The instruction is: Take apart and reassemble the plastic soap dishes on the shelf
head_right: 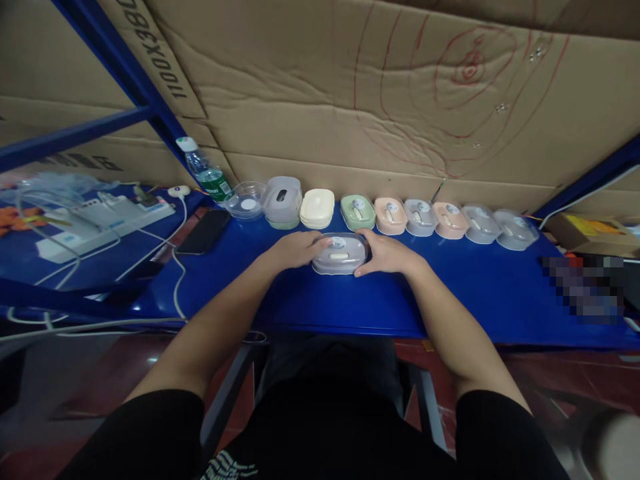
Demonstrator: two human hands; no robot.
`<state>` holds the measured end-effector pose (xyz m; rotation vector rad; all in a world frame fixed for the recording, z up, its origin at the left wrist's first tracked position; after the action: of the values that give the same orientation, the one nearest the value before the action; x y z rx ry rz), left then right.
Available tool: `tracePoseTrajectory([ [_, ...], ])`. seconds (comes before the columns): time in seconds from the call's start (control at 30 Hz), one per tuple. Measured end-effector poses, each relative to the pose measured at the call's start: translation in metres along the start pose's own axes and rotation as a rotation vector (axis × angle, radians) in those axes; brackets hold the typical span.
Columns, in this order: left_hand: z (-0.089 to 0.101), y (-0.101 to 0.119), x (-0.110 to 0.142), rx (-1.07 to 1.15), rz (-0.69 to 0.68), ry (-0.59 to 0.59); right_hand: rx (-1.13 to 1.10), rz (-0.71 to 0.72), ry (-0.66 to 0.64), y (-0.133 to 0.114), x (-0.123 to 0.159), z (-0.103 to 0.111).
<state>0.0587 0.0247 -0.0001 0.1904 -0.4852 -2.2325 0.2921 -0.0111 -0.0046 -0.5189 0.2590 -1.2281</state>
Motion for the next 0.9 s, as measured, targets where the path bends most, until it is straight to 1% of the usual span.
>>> tracePoseTrajectory([
  [0.1,0.002,0.0,0.001,-0.002,-0.002,0.004,0.022,0.048,0.016,-0.001,-0.002,-0.002],
  [0.2,0.002,-0.001,0.0,-0.008,-0.011,0.016,0.012,0.045,0.003,0.002,-0.004,-0.006],
  [0.3,0.002,-0.002,-0.001,0.0,-0.012,0.003,0.017,0.037,-0.003,0.005,-0.005,-0.008],
  [0.47,0.001,-0.004,-0.002,0.054,-0.014,-0.012,0.058,0.05,0.049,0.005,-0.004,-0.008],
  [0.6,-0.002,-0.006,-0.003,0.026,-0.02,-0.003,0.118,0.053,0.1,0.001,0.0,-0.002],
  [0.67,-0.004,-0.005,-0.003,0.008,-0.017,0.022,0.162,0.041,0.203,-0.007,0.003,0.006],
  [0.73,-0.006,-0.002,-0.004,0.027,-0.013,0.064,0.182,0.04,0.359,-0.019,0.006,0.015],
  [0.77,-0.008,0.0,-0.005,0.062,-0.019,0.077,0.176,0.061,0.423,-0.028,0.008,0.017],
  [0.8,-0.01,0.003,-0.006,0.112,-0.034,0.08,0.163,0.103,0.455,-0.037,0.009,0.017],
  [0.83,-0.012,0.006,-0.007,0.172,-0.054,0.075,0.151,0.165,0.447,-0.047,0.01,0.014],
  [0.9,-0.014,0.01,-0.008,0.284,-0.097,0.066,0.164,0.286,0.363,-0.062,0.011,0.001],
])
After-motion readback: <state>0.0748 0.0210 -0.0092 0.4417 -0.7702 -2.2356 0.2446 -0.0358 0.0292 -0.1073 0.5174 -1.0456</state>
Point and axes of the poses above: each hand's wrist, its own x-axis away from the middle knuckle, its own z-axis out of the back of the hand, y = z × x, the point moved 5 cm from there along -x, towards the middle knuckle, and after that the axes turned 9 degrees about -z, right-handed, at the moved point
